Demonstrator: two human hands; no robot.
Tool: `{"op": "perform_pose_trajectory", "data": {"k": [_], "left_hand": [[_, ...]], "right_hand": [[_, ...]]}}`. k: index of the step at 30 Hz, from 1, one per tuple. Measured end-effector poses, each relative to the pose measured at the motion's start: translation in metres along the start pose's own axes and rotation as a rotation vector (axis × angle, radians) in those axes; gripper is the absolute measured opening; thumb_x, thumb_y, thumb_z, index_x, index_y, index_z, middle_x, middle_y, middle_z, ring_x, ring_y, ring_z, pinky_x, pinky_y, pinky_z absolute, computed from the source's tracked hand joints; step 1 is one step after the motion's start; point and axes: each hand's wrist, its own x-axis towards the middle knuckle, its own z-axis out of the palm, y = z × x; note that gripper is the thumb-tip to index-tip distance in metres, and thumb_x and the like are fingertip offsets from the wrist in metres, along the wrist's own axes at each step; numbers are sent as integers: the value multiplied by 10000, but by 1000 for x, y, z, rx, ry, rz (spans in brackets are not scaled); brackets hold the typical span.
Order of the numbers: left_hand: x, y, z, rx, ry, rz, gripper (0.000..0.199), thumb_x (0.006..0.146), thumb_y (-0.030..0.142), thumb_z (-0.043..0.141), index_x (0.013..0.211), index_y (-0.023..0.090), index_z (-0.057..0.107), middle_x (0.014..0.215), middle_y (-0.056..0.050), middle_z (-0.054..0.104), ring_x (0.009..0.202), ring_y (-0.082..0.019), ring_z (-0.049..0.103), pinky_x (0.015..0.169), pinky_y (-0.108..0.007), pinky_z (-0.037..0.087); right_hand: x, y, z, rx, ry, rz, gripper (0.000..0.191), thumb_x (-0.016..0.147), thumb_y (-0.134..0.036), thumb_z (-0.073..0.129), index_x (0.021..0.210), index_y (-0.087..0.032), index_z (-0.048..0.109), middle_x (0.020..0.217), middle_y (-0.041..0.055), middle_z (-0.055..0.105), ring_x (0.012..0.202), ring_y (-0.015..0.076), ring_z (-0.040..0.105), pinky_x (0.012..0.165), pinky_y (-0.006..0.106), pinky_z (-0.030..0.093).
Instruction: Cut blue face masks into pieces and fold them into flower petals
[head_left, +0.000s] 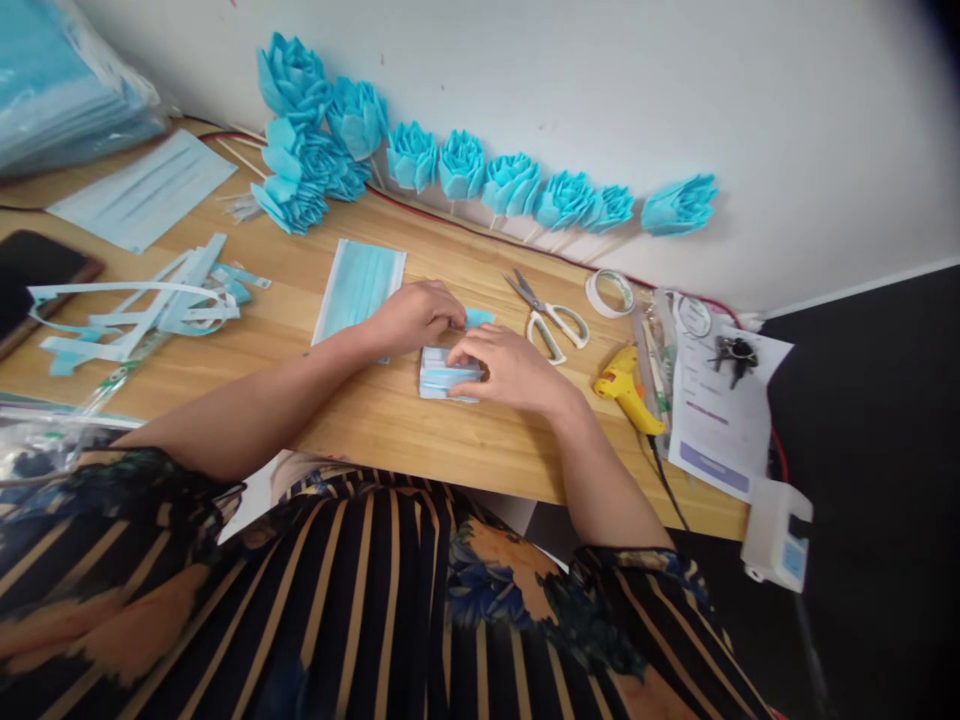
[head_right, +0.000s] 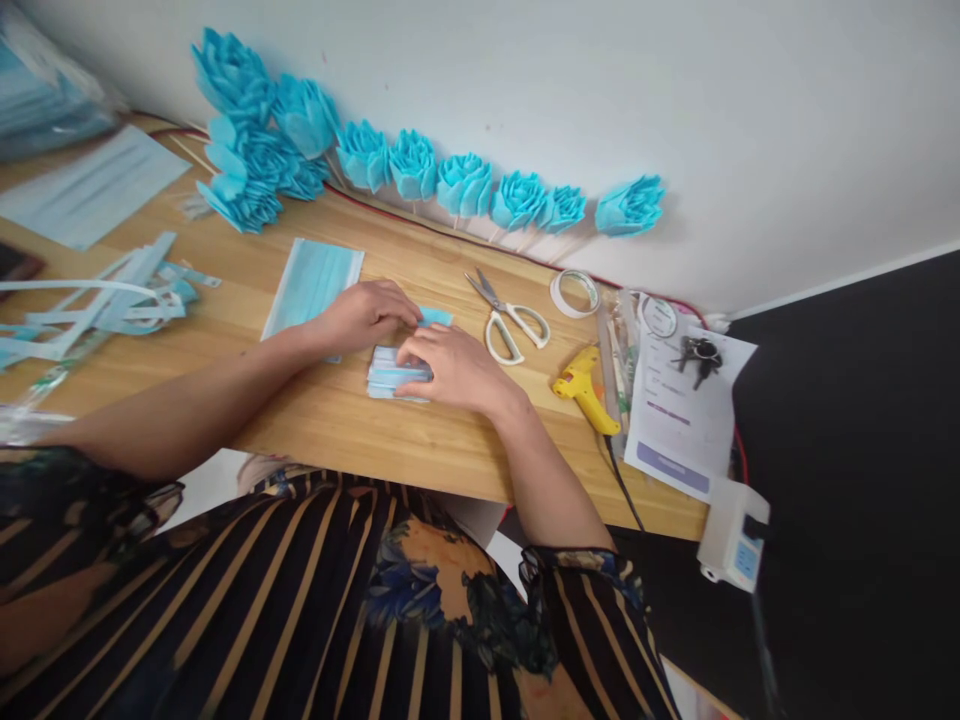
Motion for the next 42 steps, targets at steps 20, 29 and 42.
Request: {"op": "perform_pose_trajectory", "data": {"k": [20, 29, 42], "left_hand": [[0, 5, 0, -20, 28, -110, 291, 885, 217, 469, 992, 198, 739, 948, -49, 752, 909, -194, 664, 865, -321, 479], [0, 21, -13, -454, 110, -302, 491, 897, 502, 563, 1208, 128, 637, 911, -66, 706, 757, -153, 642, 672, -248, 485], [0, 23, -11, -451, 82, -267, 557, 791, 239, 689, 1325, 160, 552, 709, 10, 622, 613, -106, 550, 572, -222, 425]], "right_hand": [[2, 18, 10, 140, 192, 256, 253, 880, -260, 555, 1110, -233, 657, 962, 25, 732, 841, 195, 655, 771, 297, 455], [0, 15, 7, 326, 460, 318, 260, 914, -346, 540, 1133, -231, 624, 781, 0, 666, 662, 154, 591, 681, 292, 468], [4, 28, 17, 553, 515, 364, 515, 835, -457, 629, 1305, -253, 575, 943, 24, 697, 812, 182, 647, 767, 351, 546]]}}
